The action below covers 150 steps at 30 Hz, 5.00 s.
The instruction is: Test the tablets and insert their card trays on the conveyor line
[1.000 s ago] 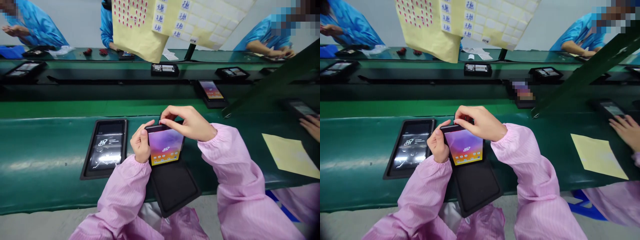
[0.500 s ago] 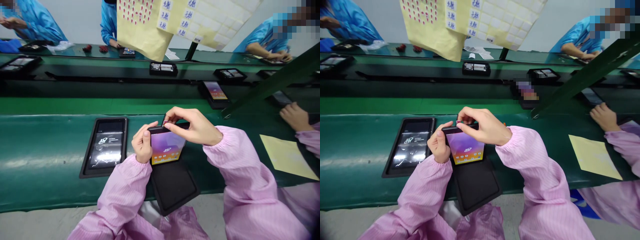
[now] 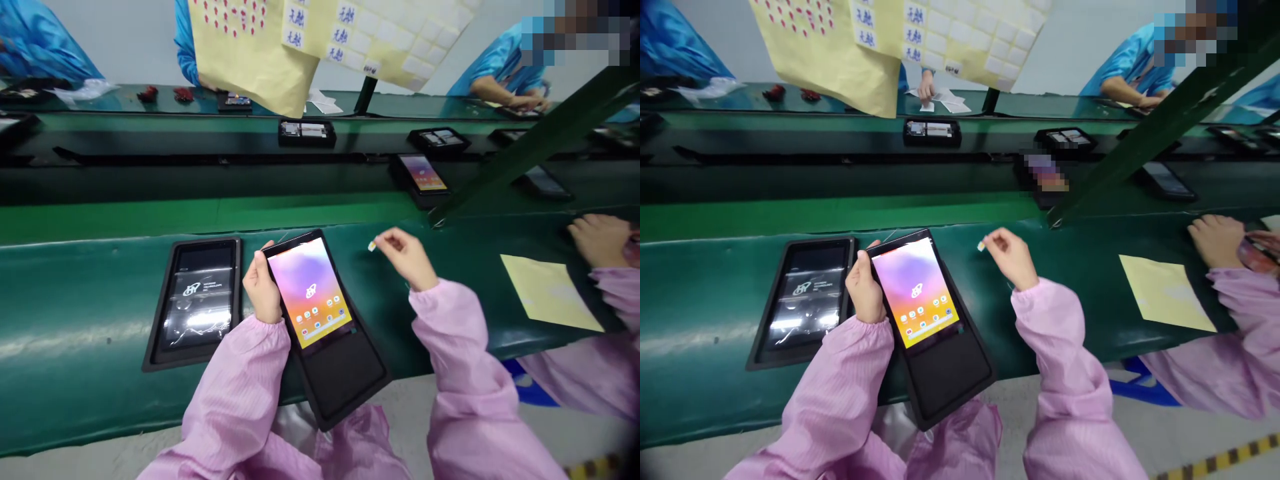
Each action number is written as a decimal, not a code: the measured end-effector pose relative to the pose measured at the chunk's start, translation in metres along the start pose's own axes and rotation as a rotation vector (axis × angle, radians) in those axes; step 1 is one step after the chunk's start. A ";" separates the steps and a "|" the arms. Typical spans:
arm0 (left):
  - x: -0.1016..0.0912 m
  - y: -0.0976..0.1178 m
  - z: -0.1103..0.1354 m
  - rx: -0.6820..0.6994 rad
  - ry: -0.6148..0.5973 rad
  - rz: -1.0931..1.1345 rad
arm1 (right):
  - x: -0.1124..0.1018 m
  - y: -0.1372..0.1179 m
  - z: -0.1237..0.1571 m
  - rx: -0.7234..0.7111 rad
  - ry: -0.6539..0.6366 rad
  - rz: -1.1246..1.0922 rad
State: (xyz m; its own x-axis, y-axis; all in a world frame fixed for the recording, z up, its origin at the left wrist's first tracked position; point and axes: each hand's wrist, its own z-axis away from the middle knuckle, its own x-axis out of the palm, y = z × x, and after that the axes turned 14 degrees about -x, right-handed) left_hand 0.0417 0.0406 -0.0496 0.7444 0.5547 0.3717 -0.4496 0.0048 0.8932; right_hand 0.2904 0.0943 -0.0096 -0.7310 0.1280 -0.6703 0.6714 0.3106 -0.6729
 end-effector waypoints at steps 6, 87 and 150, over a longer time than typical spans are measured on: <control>-0.005 -0.022 -0.013 -0.060 0.038 -0.053 | 0.010 0.072 0.047 0.237 0.123 0.309; -0.083 -0.072 0.147 0.643 -0.388 -1.555 | 0.092 -0.076 0.079 -0.206 -0.199 0.575; 0.123 -0.004 -0.109 0.651 0.070 -1.576 | 0.079 0.022 0.071 -0.127 0.177 -0.121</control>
State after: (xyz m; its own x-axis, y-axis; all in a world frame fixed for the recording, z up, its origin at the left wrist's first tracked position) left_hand 0.0808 0.1997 -0.0352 0.2079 0.3791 -0.9017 0.9197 0.2381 0.3122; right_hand 0.2557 0.0442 -0.0996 -0.8225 0.2418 -0.5148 0.5652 0.4483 -0.6925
